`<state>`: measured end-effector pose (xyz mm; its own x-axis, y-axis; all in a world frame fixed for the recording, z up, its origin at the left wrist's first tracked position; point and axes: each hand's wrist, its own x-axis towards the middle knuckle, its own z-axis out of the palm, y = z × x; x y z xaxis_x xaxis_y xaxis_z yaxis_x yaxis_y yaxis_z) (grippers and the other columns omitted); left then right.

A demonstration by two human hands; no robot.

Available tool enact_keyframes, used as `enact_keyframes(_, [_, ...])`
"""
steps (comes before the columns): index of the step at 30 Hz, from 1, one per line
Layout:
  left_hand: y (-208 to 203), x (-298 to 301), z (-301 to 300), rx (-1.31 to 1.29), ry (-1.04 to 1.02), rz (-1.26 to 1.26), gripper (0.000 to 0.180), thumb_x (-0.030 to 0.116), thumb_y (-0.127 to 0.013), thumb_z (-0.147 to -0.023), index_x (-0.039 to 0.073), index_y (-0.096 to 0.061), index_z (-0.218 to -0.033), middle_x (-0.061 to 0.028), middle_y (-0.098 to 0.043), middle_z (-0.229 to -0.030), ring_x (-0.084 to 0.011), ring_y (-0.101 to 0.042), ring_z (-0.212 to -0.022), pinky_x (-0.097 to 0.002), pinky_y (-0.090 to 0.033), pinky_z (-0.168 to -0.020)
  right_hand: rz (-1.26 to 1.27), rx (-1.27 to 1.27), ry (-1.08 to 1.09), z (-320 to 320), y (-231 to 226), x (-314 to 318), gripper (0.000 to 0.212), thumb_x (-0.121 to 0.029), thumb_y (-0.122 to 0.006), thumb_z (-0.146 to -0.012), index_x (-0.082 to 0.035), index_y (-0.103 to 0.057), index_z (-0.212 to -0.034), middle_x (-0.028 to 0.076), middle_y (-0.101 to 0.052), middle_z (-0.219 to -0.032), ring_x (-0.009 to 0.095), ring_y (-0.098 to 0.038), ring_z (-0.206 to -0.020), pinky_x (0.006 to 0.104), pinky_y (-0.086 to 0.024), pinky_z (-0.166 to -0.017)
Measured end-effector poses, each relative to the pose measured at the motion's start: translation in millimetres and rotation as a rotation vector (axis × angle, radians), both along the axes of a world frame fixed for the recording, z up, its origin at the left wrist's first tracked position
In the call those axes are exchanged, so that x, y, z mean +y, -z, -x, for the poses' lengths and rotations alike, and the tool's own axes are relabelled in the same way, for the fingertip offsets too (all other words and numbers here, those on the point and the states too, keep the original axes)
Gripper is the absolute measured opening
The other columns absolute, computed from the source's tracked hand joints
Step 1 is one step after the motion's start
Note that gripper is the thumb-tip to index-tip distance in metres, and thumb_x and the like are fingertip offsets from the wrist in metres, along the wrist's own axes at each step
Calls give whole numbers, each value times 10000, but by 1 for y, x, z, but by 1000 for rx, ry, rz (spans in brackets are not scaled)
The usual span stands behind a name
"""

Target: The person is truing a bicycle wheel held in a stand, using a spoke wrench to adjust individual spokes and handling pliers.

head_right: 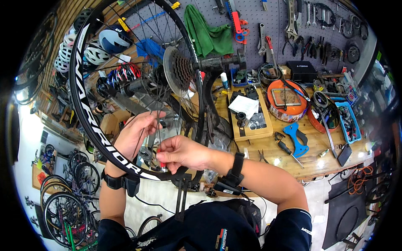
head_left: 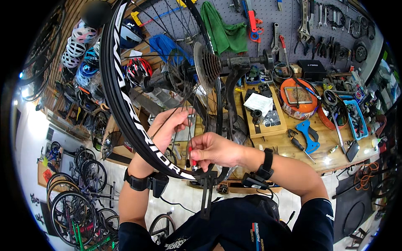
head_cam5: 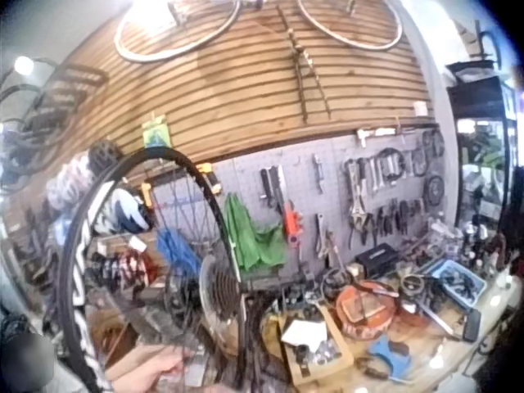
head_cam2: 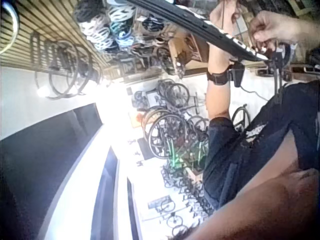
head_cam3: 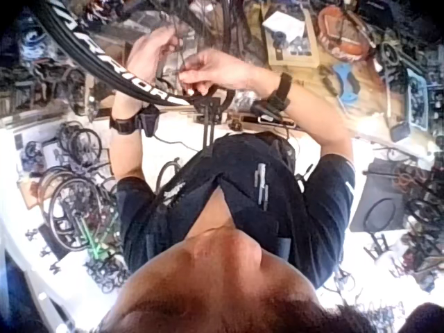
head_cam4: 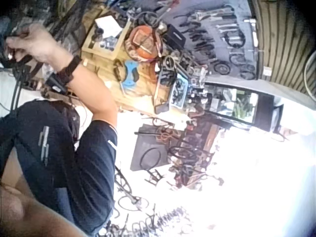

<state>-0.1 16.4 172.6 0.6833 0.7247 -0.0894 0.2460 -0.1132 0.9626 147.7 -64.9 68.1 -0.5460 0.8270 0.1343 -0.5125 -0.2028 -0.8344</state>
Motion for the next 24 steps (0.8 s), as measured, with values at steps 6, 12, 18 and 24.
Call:
enact_keyframes(6, [36,-7,-2,38,50,-143,508,340,-526,-955,-32,-513,-1300,-34,-588,-1062,-109,-517,-964,-248,-397,-867,-112,-859,398,-5,-3,-2,459,-412,-779,-778,18,-631,-841,102,-669,-762,170,-623,-622,300,-518,-600])
enact_keyframes(12, [69,-1,0,-7,79,-138,527,272,-496,-1012,-20,-369,-1433,-82,-491,-1355,-152,-481,-1188,-297,-347,-1053,-424,-1303,567,4,6,5,456,-318,-702,-818,72,-570,-1013,221,-677,-829,372,-669,-845,435,-526,-762])
enact_keyframes(18, [75,2,2,-22,17,-227,507,299,-505,-1002,-29,-440,-1383,-74,-563,-1182,-135,-502,-1076,-279,-389,-975,-201,-792,299,4,18,17,282,-209,-672,-847,39,-612,-965,116,-668,-755,224,-644,-673,326,-515,-657])
enact_keyframes(24, [16,-10,-6,31,56,-219,521,386,-440,-979,-67,-560,-1206,-36,-562,-868,-141,-472,-841,-282,-380,-821,9,-18,-266,-28,4,9,495,-294,-666,-911,14,-536,-1277,-13,-617,-878,51,-558,-743,213,-463,-670])
